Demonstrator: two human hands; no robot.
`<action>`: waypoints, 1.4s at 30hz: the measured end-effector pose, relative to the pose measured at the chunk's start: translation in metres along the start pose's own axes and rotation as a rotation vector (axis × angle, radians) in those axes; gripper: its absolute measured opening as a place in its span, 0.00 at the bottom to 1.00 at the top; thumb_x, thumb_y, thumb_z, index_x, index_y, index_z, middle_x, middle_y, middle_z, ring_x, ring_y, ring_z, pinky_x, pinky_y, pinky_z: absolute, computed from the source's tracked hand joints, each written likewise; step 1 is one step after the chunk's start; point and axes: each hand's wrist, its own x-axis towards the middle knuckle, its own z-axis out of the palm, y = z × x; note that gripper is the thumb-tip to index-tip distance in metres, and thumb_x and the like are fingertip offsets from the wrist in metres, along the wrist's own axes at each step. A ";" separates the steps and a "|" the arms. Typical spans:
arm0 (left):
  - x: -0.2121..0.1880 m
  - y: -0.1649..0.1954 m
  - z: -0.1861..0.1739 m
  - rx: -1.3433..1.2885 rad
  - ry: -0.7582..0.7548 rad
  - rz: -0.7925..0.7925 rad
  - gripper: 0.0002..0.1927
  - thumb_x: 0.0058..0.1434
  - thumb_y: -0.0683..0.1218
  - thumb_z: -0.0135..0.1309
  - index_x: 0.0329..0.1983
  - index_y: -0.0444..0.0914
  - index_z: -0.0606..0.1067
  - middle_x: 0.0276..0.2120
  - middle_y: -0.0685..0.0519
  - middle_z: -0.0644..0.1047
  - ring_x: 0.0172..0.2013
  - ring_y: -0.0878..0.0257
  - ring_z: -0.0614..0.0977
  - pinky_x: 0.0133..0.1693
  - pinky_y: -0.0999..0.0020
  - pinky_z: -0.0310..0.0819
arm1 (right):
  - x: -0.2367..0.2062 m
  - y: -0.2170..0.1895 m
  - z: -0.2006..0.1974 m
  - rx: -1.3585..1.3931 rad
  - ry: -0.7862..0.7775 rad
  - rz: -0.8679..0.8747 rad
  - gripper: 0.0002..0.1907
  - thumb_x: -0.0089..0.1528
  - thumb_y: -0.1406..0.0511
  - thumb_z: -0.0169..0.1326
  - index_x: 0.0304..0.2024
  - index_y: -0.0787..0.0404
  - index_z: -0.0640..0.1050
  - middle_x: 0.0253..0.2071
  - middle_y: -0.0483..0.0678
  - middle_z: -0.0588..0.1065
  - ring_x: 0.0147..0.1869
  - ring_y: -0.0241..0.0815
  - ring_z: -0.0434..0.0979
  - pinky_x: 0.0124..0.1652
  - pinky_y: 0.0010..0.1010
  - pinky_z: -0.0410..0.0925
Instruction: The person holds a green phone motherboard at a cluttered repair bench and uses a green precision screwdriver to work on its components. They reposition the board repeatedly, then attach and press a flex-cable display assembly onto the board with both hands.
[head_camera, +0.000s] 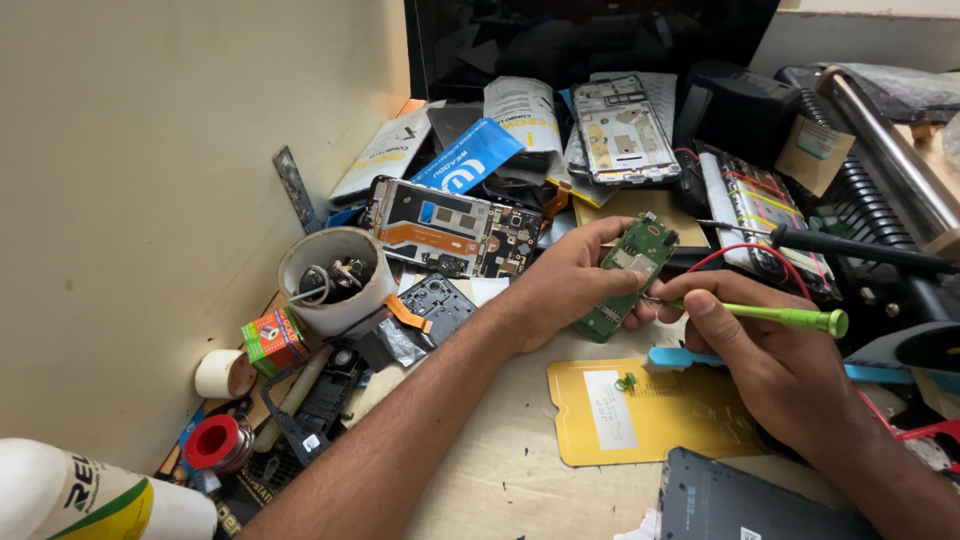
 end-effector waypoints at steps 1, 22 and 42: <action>0.000 0.000 0.000 0.000 -0.003 0.006 0.31 0.66 0.37 0.50 0.73 0.35 0.59 0.38 0.47 0.79 0.34 0.66 0.83 0.36 0.69 0.84 | 0.000 0.000 0.000 0.002 0.002 -0.005 0.18 0.70 0.60 0.46 0.52 0.66 0.80 0.35 0.47 0.78 0.34 0.33 0.70 0.32 0.24 0.67; 0.001 -0.007 -0.004 -0.109 -0.039 0.035 0.29 0.65 0.34 0.50 0.70 0.33 0.62 0.39 0.46 0.80 0.34 0.64 0.83 0.37 0.69 0.82 | 0.003 0.004 0.003 -0.026 0.107 -0.044 0.09 0.67 0.66 0.54 0.47 0.64 0.78 0.34 0.46 0.79 0.34 0.29 0.74 0.33 0.22 0.70; 0.001 -0.004 -0.003 -0.111 -0.049 0.037 0.33 0.59 0.32 0.48 0.70 0.33 0.61 0.37 0.46 0.80 0.34 0.64 0.83 0.37 0.69 0.82 | 0.004 -0.012 0.003 -0.216 0.083 -0.109 0.11 0.62 0.68 0.57 0.47 0.63 0.79 0.42 0.46 0.85 0.45 0.31 0.84 0.42 0.24 0.76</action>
